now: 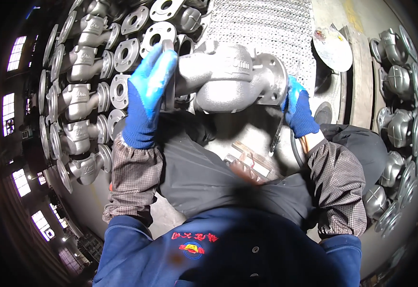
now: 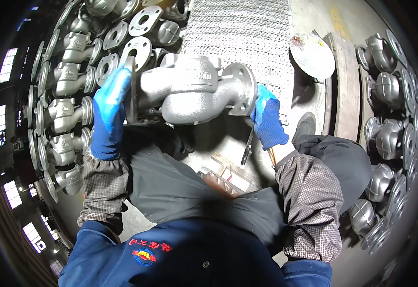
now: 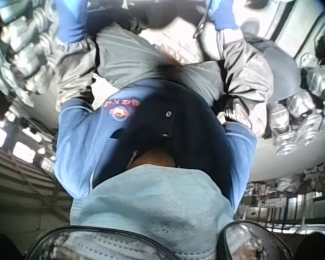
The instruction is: The person holds and turns a metal casting, scraping residue from the interior and exterior surfaces with a tool. They move the casting to reach different sides, then pick up another casting from a pile and repeat the scraping process.
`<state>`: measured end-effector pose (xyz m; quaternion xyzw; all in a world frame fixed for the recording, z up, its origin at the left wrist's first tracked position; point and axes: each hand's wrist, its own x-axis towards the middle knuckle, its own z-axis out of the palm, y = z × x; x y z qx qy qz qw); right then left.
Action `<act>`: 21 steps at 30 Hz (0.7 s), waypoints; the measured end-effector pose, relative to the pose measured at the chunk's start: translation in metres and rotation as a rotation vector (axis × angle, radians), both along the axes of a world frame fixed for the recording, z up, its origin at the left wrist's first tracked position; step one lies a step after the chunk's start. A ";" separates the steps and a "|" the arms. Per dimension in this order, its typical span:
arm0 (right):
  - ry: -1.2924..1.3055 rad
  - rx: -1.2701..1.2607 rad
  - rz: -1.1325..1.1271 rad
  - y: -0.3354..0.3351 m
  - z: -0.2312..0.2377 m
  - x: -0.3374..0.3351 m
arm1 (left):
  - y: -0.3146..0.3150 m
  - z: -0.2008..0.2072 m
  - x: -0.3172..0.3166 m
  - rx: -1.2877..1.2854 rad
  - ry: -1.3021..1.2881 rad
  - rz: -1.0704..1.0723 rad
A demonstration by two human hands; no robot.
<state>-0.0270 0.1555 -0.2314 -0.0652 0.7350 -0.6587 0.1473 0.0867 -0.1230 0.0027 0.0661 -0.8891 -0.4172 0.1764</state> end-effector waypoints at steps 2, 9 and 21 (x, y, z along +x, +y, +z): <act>0.003 0.150 0.092 -0.001 0.023 0.009 | 0.018 0.020 -0.002 0.357 -0.129 0.159; -0.087 0.176 0.150 0.012 0.053 -0.008 | 0.025 0.020 -0.017 -0.218 -0.055 -0.100; -0.643 -0.429 -0.100 -0.032 0.065 0.019 | -0.005 0.007 -0.012 0.266 -0.106 0.143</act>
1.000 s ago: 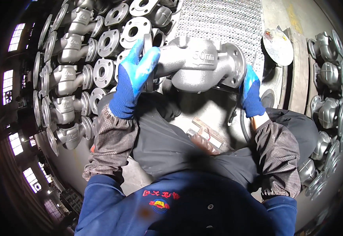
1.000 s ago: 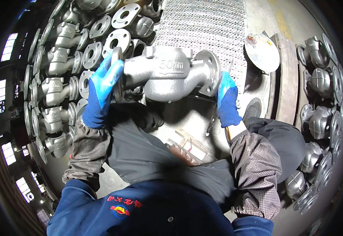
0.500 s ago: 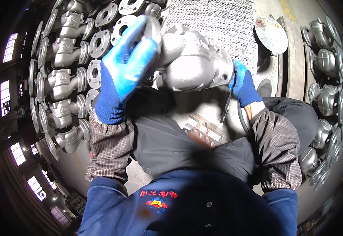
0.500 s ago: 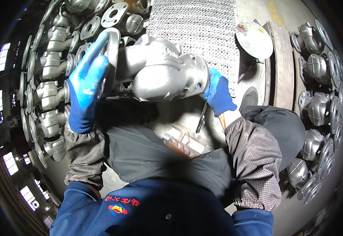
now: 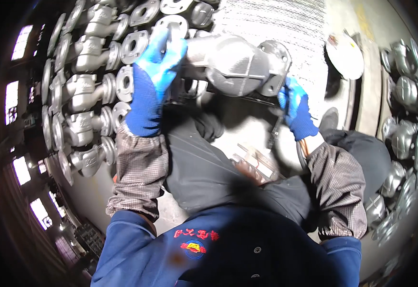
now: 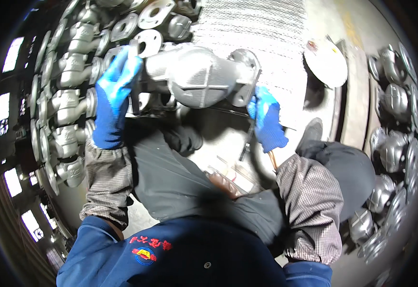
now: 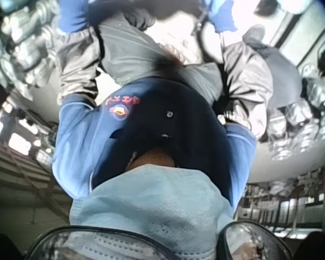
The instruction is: The person holds and turns a metal casting, scraping residue from the interior and exterior surfaces with a tool. They move the casting to reach different sides, then pick up another casting from a pile and repeat the scraping process.
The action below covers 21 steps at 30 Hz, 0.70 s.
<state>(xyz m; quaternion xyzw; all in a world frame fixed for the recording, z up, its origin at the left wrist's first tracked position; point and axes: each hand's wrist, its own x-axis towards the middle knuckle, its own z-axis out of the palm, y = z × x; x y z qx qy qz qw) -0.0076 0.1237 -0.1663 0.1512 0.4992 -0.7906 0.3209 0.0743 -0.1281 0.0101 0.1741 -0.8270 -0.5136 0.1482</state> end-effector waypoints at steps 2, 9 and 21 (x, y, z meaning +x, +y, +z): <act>0.083 0.108 -0.048 -0.006 0.007 -0.007 | -0.002 -0.002 0.002 -0.025 -0.107 0.099; -0.030 0.211 -0.057 0.003 0.032 -0.012 | -0.002 -0.003 0.014 0.182 0.197 -0.006; 0.033 0.317 -0.143 -0.001 -0.004 -0.014 | 0.020 0.007 0.000 -0.621 0.098 -0.311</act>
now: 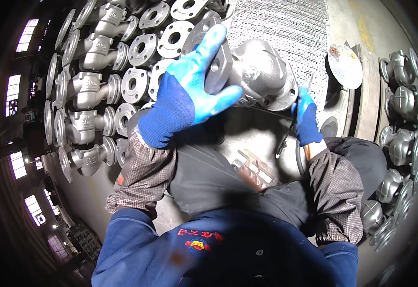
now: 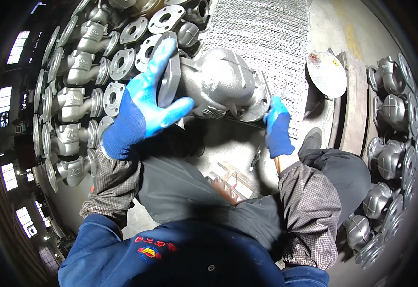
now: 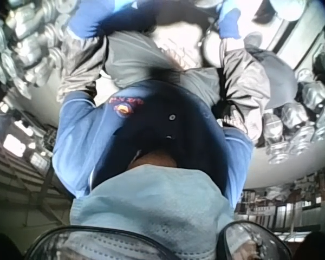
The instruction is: The person holds and turns a metal casting, scraping residue from the interior and exterior surfaces with a tool. They move the casting to reach different sides, then pick up another casting from a pile and repeat the scraping process.
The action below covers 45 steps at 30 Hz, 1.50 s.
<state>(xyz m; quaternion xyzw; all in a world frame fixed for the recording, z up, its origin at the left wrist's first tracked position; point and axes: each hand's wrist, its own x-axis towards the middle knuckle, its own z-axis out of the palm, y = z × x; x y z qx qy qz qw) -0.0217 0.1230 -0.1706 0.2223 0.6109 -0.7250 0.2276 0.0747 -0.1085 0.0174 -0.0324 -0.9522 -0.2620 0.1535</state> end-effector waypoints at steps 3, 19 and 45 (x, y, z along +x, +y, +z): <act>-0.088 -0.014 -0.056 -0.007 0.012 0.007 | -0.005 -0.006 0.004 0.032 -0.056 0.091; 0.005 -0.165 0.115 0.008 0.044 -0.007 | -0.013 -0.002 -0.006 0.452 -0.172 0.485; 0.630 -0.025 0.270 0.008 0.129 -0.015 | 0.003 0.006 0.011 1.166 -0.162 0.205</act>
